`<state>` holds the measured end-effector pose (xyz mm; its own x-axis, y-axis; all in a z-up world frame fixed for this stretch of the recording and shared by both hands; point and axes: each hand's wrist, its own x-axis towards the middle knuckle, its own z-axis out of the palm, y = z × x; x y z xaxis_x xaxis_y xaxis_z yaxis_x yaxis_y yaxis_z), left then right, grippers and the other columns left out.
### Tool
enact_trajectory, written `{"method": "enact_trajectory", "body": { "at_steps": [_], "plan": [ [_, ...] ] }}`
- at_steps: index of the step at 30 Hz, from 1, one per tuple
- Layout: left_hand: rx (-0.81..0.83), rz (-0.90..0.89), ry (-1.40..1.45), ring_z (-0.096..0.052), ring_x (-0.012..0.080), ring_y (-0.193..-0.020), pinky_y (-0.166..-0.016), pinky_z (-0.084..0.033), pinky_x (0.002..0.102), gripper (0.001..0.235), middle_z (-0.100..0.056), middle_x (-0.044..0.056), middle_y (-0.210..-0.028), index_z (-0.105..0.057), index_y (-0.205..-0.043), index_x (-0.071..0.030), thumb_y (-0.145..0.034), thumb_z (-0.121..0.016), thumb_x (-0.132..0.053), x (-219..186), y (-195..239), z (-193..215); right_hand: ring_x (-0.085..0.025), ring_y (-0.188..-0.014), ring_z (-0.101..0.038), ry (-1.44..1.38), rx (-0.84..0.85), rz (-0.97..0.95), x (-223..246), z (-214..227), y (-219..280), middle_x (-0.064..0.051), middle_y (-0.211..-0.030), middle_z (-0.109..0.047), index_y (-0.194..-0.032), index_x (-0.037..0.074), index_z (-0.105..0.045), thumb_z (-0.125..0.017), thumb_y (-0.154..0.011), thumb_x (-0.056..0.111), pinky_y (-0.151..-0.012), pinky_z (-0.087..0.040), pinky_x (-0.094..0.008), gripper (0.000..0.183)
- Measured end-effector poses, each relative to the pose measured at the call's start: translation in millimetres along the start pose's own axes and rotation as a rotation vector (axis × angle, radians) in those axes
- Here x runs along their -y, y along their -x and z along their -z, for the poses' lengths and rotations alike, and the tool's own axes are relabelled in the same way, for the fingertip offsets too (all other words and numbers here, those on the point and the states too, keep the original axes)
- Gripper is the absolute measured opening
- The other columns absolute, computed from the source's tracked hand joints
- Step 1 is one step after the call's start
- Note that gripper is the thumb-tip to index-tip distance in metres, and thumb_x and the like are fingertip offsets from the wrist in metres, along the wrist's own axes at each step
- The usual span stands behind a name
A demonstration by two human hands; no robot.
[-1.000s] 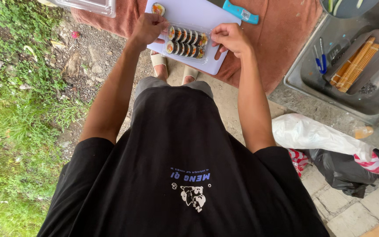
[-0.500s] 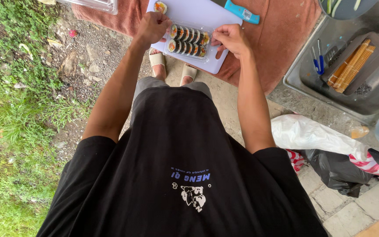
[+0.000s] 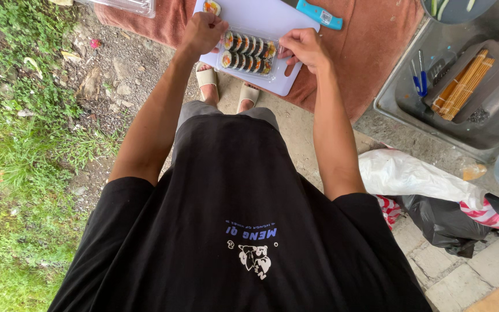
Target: The person prepares kimbap by placing individual sushi-like rolls into a plastic container, then slices a whole kimbap roll into pieces on a cutting board using a knife.
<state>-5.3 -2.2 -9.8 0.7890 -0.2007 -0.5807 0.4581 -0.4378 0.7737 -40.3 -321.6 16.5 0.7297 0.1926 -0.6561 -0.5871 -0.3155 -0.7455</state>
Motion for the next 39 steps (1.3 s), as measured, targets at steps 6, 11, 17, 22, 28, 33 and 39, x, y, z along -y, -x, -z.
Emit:
{"method": "enact_trajectory", "body": {
  "at_steps": [6, 11, 17, 22, 28, 33, 39],
  "plan": [
    [0.033, -0.039, -0.036, -0.074, 0.0188, -0.08, -0.059, -0.068, 0.031, 0.035, -0.073, 0.011, -0.1, -0.071, -0.108, 0.0, -0.097, -0.071, -0.033, -8, -2, 2, -0.013, -0.084, -0.075, 0.005, -0.003, 0.038, 5, -4, 0, -0.006, -0.099, -0.075, -0.109, 0.001, -0.074, -0.07, -0.101, 0.02, -0.056, -0.057, -0.022, 0.021],
    [0.047, 0.021, -0.021, -0.074, 0.02, -0.084, -0.06, -0.069, 0.03, 0.033, -0.073, 0.012, -0.105, -0.074, -0.109, 0.0, -0.092, -0.075, -0.029, -13, -9, 0, -0.011, -0.078, -0.073, 0.074, -0.023, 0.074, 2, -3, -4, -0.005, -0.093, -0.075, -0.107, 0.002, -0.074, -0.072, -0.1, 0.019, -0.055, -0.056, -0.021, 0.018],
    [0.06, 0.014, -0.001, -0.075, 0.0183, -0.081, -0.059, -0.068, 0.03, 0.03, -0.075, 0.01, -0.101, -0.075, -0.11, -0.001, -0.093, -0.075, -0.026, -7, -16, -1, -0.008, -0.076, -0.07, 0.147, -0.045, 0.153, 0, -2, -8, -0.004, -0.088, -0.073, -0.104, 0.001, -0.075, -0.073, -0.101, 0.017, -0.054, -0.054, -0.021, 0.016],
    [0.033, 0.02, 0.024, -0.074, 0.0144, -0.079, -0.061, -0.067, 0.03, 0.029, -0.076, 0.011, -0.096, -0.076, -0.111, -0.002, -0.094, -0.075, -0.026, 1, -17, 4, -0.012, -0.084, -0.074, 0.057, -0.05, 0.153, 5, -2, -4, -0.004, -0.098, -0.073, -0.113, 0.003, -0.074, -0.07, -0.103, 0.02, -0.058, -0.056, -0.023, 0.021],
    [0.045, 0.016, 0.191, -0.075, 0.0124, -0.08, -0.067, -0.066, 0.03, 0.025, -0.075, 0.006, -0.097, -0.072, -0.112, -0.003, -0.096, -0.071, -0.022, 15, 29, 11, -0.018, -0.086, -0.075, -0.228, -0.021, -0.038, -20, -14, 35, -0.009, -0.103, -0.073, -0.116, 0.001, -0.067, -0.069, -0.098, 0.018, -0.07, -0.066, -0.028, 0.025],
    [0.044, 0.078, 0.278, -0.076, 0.0128, -0.082, -0.074, -0.069, 0.029, 0.016, -0.075, 0.007, -0.094, -0.071, -0.103, -0.001, -0.096, -0.071, -0.016, 17, 51, 1, -0.013, -0.088, -0.069, -0.303, -0.015, -0.004, -57, -26, 34, -0.006, -0.102, -0.07, -0.112, -0.002, -0.071, -0.071, -0.1, 0.015, -0.072, -0.064, -0.028, 0.021],
    [0.021, 0.067, 0.258, -0.076, 0.0138, -0.082, -0.074, -0.068, 0.028, 0.016, -0.076, 0.007, -0.094, -0.071, -0.103, 0.0, -0.096, -0.07, -0.014, 16, 50, 2, -0.013, -0.086, -0.068, -0.327, -0.048, 0.017, -68, -33, 30, -0.007, -0.099, -0.071, -0.109, -0.002, -0.07, -0.071, -0.1, 0.014, -0.072, -0.063, -0.028, 0.018]
  ]
}}
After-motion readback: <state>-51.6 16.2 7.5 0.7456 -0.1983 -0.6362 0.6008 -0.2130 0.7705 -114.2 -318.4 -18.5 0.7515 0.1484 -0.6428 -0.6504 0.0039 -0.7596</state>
